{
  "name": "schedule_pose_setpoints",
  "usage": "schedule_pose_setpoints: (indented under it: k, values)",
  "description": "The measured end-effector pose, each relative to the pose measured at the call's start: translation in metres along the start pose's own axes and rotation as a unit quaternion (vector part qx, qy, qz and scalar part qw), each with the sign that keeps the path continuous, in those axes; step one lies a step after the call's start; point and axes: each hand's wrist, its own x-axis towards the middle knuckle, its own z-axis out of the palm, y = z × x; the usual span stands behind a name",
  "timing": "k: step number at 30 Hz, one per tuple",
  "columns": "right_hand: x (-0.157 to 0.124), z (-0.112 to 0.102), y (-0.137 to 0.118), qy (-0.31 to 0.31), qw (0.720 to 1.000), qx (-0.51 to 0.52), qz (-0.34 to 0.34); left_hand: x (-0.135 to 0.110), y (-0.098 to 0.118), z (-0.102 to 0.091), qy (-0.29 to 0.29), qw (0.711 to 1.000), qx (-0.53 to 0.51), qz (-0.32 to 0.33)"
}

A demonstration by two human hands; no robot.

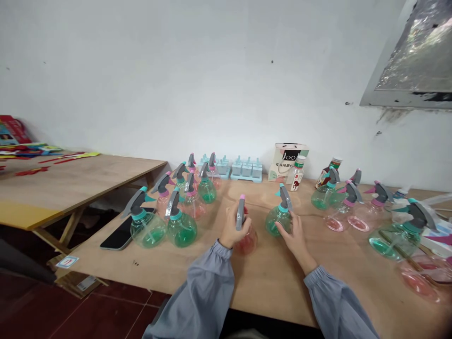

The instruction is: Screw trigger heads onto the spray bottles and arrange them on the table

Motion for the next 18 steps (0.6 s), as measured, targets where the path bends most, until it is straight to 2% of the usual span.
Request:
schedule_pose_setpoints:
  k: [6,9,14,18]
  values:
    - [0.0002,0.0000,0.0012,0.004,1.000,0.008,-0.004,0.0001,-0.0018,-0.0016,0.005,0.999,-0.010,0.033]
    - [0.0006,-0.0002,0.0014,0.011,1.000,0.005,-0.010,0.0006,-0.0018,-0.0037,0.012,0.999,0.014,0.027]
    - [0.0007,-0.0002,0.0020,0.006,1.000,0.011,-0.009,0.0014,0.0023,-0.0042,-0.033,0.999,0.022,0.020]
    - [-0.0011,0.0006,0.0014,0.003,1.000,0.026,0.007,-0.0007,0.0002,-0.0032,0.000,0.999,0.045,0.013]
